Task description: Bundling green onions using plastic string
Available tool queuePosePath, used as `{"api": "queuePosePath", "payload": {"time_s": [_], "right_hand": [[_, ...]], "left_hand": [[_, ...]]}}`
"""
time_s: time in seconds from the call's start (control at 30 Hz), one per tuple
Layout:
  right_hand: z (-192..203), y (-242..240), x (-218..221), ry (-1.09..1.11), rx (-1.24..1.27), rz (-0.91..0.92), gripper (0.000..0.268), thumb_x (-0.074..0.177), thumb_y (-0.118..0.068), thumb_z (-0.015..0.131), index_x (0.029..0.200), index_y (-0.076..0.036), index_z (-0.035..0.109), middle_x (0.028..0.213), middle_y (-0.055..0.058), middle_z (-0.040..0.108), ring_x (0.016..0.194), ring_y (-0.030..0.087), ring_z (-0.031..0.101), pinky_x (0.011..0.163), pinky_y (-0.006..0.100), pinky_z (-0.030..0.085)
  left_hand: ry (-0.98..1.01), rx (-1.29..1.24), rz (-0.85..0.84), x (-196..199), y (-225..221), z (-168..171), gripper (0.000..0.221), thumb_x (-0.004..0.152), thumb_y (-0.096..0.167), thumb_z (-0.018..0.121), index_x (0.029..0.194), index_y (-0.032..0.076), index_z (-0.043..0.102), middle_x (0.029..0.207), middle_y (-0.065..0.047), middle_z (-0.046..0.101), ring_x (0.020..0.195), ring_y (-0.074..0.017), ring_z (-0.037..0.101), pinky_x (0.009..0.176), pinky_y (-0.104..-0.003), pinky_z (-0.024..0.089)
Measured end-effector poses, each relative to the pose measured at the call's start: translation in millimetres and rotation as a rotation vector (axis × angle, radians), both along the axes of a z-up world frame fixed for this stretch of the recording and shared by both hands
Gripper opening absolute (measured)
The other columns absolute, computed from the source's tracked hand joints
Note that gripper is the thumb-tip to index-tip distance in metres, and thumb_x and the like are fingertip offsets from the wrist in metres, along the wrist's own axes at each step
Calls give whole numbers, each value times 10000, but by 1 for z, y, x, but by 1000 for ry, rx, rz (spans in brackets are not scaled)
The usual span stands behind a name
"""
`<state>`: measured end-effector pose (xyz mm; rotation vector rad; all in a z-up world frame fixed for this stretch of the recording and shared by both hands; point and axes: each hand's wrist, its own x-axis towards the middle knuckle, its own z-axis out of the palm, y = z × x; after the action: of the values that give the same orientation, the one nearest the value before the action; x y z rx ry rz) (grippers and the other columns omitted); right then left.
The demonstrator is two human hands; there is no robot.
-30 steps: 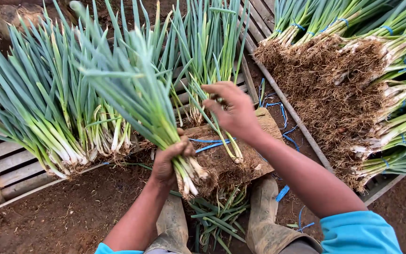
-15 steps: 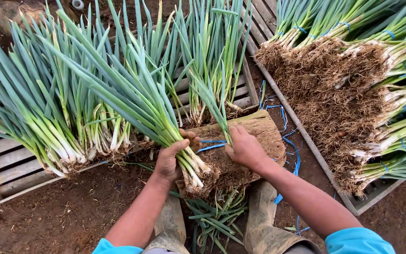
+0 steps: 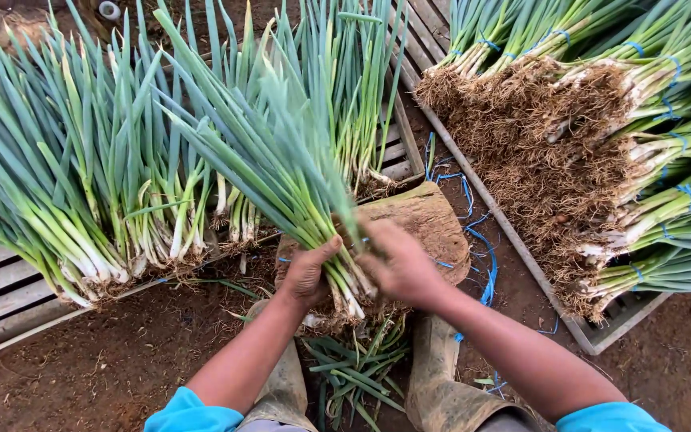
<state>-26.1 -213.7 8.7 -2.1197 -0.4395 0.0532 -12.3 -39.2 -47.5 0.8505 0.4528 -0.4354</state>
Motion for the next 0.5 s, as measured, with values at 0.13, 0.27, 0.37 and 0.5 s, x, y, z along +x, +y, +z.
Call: {"api": "queuePosePath", "payload": {"time_s": [0.13, 0.27, 0.37, 0.5], "right_hand": [[20, 21, -14, -72, -116, 29, 538, 1010, -240, 609, 1491, -33, 484, 1263, 196, 624, 1154, 435, 630, 938, 535, 551], [16, 14, -15, 111, -86, 25, 388, 977, -275, 664, 1326, -115, 610, 1231, 131, 553, 1054, 487, 660, 887, 586, 587], [37, 2, -8, 129, 65, -5, 427, 923, -206, 737, 1339, -141, 662, 1132, 119, 650, 1062, 398, 701, 896, 520, 595], [16, -9, -12, 263, 240, -165, 344, 843, -184, 840, 1170, -122, 754, 980, 99, 762, 960, 216, 744, 859, 409, 607]], "left_hand": [[-141, -180, -62, -1, -11, 36, 623, 819, 135, 792, 1383, 29, 552, 1374, -213, 646, 1214, -330, 651, 1037, -519, 550], [-126, -103, -2, -6, -11, 22, 509, 825, 0, 770, 1294, -38, 577, 1192, -245, 717, 1036, -344, 729, 917, -498, 618], [-127, -52, 11, -3, -5, 16, 444, 838, 23, 767, 1252, -17, 612, 1137, -221, 741, 988, -317, 741, 886, -481, 626], [-231, -139, 44, 7, 11, 41, 359, 841, -5, 748, 1181, 16, 633, 955, -189, 759, 900, -326, 764, 882, -501, 637]]}}
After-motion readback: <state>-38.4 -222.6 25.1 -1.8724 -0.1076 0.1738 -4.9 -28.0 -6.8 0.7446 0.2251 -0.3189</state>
